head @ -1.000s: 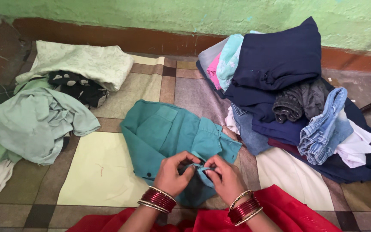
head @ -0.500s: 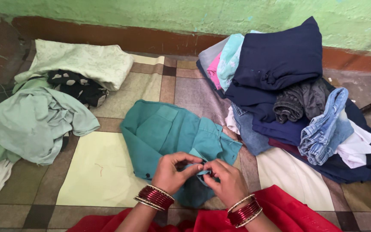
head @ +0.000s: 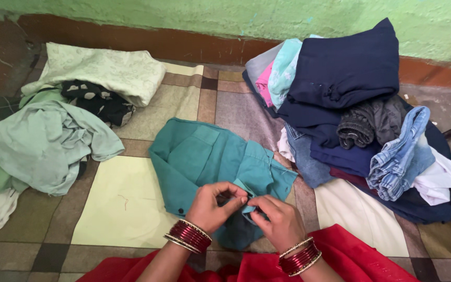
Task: The person folds a shirt by hand on the floor, smoothing out the sleeves and body of the garment and then folding it into a smaller rectangular shape.
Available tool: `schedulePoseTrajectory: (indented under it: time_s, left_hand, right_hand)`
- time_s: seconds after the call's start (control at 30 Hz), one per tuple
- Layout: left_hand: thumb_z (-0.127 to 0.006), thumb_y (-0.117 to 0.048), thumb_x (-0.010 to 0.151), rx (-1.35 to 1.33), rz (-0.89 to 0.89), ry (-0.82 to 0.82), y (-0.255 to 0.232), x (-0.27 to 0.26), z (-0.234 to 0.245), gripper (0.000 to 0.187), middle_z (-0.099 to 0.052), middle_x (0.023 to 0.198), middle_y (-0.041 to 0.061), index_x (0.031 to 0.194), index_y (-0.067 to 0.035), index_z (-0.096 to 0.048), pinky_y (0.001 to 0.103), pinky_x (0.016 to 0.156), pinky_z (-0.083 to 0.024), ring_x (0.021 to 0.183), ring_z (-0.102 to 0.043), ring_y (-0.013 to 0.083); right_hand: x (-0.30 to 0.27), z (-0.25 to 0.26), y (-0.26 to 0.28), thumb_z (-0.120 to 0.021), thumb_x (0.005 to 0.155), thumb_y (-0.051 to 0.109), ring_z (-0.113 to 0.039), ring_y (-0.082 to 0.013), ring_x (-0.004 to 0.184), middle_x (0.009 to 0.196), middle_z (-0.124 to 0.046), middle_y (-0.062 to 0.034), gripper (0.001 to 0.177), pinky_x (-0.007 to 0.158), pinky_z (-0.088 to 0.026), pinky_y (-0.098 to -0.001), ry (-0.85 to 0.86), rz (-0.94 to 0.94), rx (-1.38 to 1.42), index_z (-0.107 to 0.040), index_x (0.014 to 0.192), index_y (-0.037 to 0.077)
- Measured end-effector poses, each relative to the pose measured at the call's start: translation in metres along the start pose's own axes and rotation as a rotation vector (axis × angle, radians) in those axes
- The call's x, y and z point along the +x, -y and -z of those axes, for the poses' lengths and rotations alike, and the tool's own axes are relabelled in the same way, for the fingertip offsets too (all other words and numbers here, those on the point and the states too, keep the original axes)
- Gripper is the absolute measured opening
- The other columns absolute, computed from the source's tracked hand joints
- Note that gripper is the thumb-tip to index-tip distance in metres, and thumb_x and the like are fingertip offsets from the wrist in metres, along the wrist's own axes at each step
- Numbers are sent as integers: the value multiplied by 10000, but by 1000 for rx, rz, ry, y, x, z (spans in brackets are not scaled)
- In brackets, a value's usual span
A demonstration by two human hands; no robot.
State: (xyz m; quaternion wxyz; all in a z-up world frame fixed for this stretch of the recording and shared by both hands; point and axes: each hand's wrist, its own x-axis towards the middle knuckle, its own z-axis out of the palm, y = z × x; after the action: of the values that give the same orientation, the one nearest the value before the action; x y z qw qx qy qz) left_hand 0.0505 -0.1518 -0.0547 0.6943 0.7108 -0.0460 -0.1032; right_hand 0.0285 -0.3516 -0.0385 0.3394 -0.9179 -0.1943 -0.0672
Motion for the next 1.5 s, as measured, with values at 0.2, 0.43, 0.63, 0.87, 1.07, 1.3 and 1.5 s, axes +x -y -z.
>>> schedulePoseTrajectory:
  time_s: [0.2, 0.43, 0.63, 0.87, 1.07, 1.3, 1.5]
  left_hand:
    - [-777, -115, 791, 217, -107, -38, -10, -3, 3, 157, -786, 862, 54, 916, -21, -782, 281, 734, -590, 778, -754, 131]
    - [-768, -126, 810, 107, -106, -53, -2, 2, 5, 157, -805, 865, 48, 927, -22, -782, 271, 733, -588, 791, -742, 102]
    - [-781, -158, 829, 184, 8, -1, -1, 1, 0, 175, -792, 847, 44, 934, -18, -778, 285, 689, -569, 750, -709, 114]
    - [-757, -164, 860, 210, -45, 18, -5, 1, -1, 171, -796, 869, 65, 952, -20, -765, 291, 717, -576, 786, -744, 131]
    - [-744, -129, 875, 231, -101, -10, -12, -1, -3, 149, -781, 902, 75, 972, -24, -701, 306, 770, -578, 832, -764, 198]
    - [-758, -126, 861, 241, -145, 25, -16, -2, 2, 173, -783, 924, 79, 982, -30, -680, 324, 793, -599, 885, -781, 201]
    - [-857, -274, 787, 299, -212, 31, -17, -2, 3, 328, -793, 956, 110, 983, -35, -746, 348, 821, -589, 901, -775, 229]
  right_hand:
    - [-1, -4, -2, -778, 806, 103, -763, -230, 768, 874, -756, -44, 171, 642, -586, -342, -32, -22, -22, -711, 963, 92]
    - [2, -1, 7, -735, 793, 54, -752, -255, 828, 993, -754, -71, 226, 669, -599, -330, -107, 140, 37, -711, 1017, 73]
    - [0, -7, 5, -779, 807, 157, -772, -217, 792, 902, -764, -43, 240, 639, -587, -341, -58, -66, -61, -702, 1024, 89]
    - [1, -4, 1, -767, 816, 159, -725, -282, 752, 898, -752, -57, 192, 629, -564, -369, -98, 65, -95, -735, 991, 88]
    - [1, -5, 3, -751, 828, 124, -710, -286, 738, 894, -724, -81, 279, 617, -551, -379, -92, 7, -43, -750, 1103, 73]
    - [1, -4, 5, -751, 823, 123, -706, -262, 769, 880, -699, -67, 225, 655, -553, -369, -49, 45, -37, -751, 1042, 72]
    - [8, -2, -4, -756, 788, 111, -654, -290, 854, 864, -664, -91, 232, 752, -529, -394, -28, 113, -50, -731, 1004, 31]
